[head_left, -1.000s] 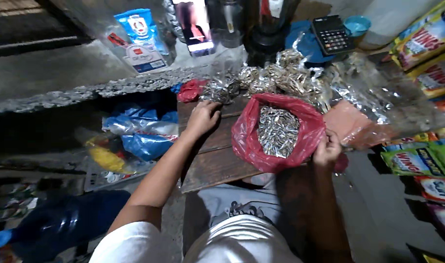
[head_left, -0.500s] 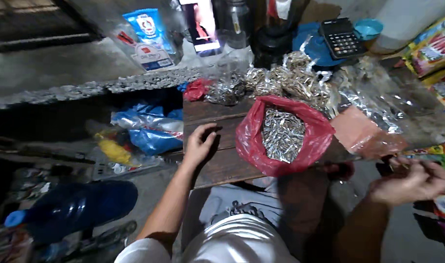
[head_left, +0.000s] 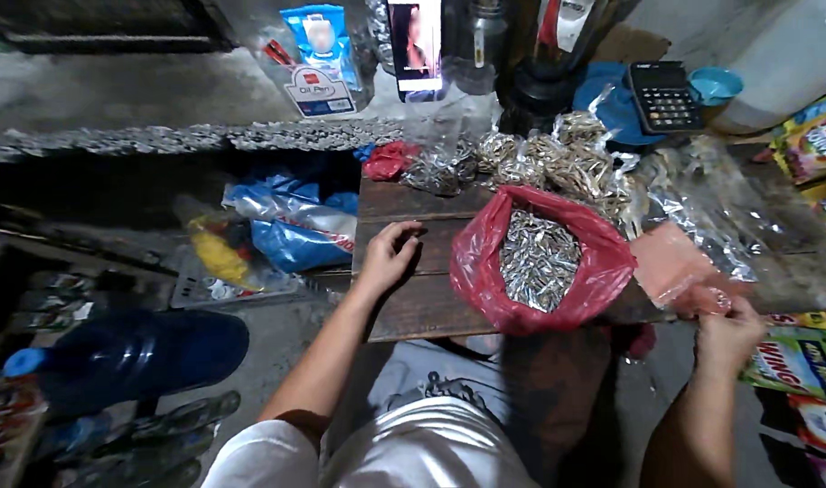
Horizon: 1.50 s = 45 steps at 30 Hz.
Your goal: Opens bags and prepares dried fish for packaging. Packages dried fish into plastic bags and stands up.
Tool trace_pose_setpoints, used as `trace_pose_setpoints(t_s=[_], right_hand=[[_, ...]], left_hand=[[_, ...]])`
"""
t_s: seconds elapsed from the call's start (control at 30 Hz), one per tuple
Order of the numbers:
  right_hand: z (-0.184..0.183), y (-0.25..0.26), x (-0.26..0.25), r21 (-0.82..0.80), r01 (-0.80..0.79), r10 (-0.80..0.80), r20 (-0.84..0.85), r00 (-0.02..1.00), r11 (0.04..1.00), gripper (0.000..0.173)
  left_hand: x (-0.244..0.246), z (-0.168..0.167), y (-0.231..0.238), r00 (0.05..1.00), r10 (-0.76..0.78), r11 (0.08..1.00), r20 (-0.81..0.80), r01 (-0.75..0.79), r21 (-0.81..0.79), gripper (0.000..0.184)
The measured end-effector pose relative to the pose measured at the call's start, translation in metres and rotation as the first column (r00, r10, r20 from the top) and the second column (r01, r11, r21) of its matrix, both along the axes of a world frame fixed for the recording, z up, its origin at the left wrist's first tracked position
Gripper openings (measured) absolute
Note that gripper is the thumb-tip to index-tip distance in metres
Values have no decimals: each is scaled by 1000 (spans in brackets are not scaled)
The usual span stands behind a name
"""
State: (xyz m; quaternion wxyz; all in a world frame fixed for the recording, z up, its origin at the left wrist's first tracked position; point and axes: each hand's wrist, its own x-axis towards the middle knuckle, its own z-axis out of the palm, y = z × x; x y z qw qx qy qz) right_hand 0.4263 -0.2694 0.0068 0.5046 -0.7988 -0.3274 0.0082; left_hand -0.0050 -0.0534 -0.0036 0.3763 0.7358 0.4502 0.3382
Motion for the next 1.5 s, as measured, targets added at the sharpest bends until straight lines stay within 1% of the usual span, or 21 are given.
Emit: trace_pose_setpoints(t_s=[0.07,0.17,0.27,0.33,0.37,0.4,0.47,0.57,0.67,0.73,0.83,1.0,1.1,1.3,1.5], right_hand=[[-5,-2,3,-6,-37,37,68,997,999,30],[-3,-2,2,-58,-50,55,89,995,997,34],[2,0,1,-110,-59,69,91,993,992,49],[3,2,4,-98,-68,76,80,994,993,58],[2,3,5,-79,-74,80,73,994,994,60],[1,5,6,-68,-79,83,68,994,995,58],[3,7,2,-96,-52,58,65,996,994,53],[4,8,-10,-125,-25,31,46,998,992,58],[4,12,-16,-170,-46,65,111,992,984,51],[4,13,-16,-200,-76,109,162,981,977,50],[-2,15,-7,-182,-120,160,225,961,976,53],[1,17,-13,-225,-96,149,232,961,970,58],[-3,17,-11,-200,-94,143,248,958,975,57],[-3,21,-18,-113,-98,119,197,973,989,54],[3,25,-16,-109,-128,149,219,964,986,48]], left_hand=[[0,0,1,1000,-9,1000,-6,9,-7,31],[0,3,0,1000,-12,1000,-20,12,-15,31],[0,3,-1,1000,-14,1000,-20,14,-4,31],[0,3,-1,999,-18,1000,-28,18,-2,31],[0,4,-1,999,-16,1000,-30,16,-6,31],[0,4,-1,999,-13,1000,-30,13,-11,30],[-1,3,0,1000,-12,1000,-25,11,-16,30],[0,2,0,1000,-9,1000,-18,9,-24,30],[0,1,0,1000,-5,1000,-15,5,-20,30],[0,1,0,1000,-4,1000,-16,4,-17,31],[0,1,0,1000,-4,1000,-15,4,-19,30],[-1,1,0,1000,-11,1000,-28,11,-2,31],[-1,1,0,1000,-13,1000,-29,13,-3,31],[-1,-4,2,1000,-9,1000,6,9,14,31],[0,4,-5,1000,-8,999,-16,9,38,30]])
